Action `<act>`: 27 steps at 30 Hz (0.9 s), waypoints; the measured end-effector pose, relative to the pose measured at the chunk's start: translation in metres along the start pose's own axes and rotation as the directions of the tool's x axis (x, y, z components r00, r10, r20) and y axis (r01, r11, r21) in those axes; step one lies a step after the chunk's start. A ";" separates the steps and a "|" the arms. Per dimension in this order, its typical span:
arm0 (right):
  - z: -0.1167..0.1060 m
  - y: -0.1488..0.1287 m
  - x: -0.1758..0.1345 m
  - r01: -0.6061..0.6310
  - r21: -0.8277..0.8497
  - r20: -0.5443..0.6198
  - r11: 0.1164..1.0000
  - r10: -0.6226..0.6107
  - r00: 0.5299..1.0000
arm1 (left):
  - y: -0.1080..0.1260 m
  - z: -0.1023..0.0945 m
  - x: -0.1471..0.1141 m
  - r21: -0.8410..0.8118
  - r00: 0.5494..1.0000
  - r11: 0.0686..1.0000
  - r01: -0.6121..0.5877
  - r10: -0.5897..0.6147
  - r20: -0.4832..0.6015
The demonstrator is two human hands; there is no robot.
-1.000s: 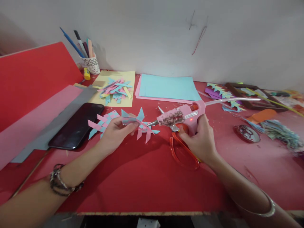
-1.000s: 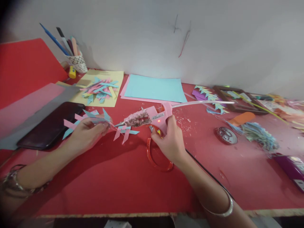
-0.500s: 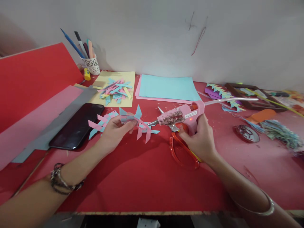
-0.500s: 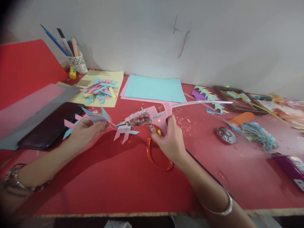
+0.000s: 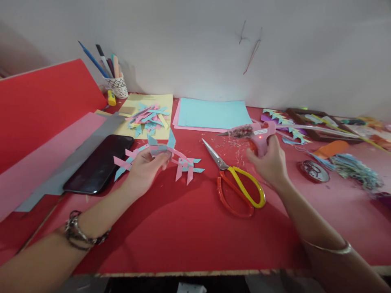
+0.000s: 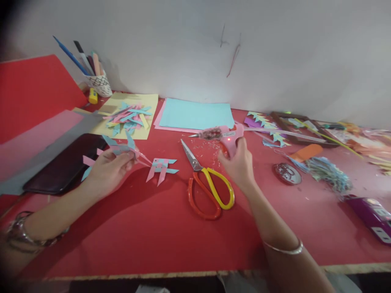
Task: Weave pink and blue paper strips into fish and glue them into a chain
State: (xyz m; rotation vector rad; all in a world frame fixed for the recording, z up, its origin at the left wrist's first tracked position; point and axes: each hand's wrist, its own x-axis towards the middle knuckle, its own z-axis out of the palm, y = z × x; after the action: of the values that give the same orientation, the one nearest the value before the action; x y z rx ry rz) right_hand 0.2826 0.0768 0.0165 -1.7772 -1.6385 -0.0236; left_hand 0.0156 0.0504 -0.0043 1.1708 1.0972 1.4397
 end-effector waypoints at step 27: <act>-0.007 -0.094 -0.036 0.451 -0.049 0.602 0.891 -0.333 0.726 | 0.005 -0.003 0.007 -0.152 0.980 0.979 0.134 -0.154 -0.127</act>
State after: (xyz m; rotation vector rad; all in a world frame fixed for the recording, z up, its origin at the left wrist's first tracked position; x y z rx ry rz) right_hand 0.1966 0.0369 0.0497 -1.6210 -2.5271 0.1932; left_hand 0.0112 0.0569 0.0009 0.8830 1.1299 1.4768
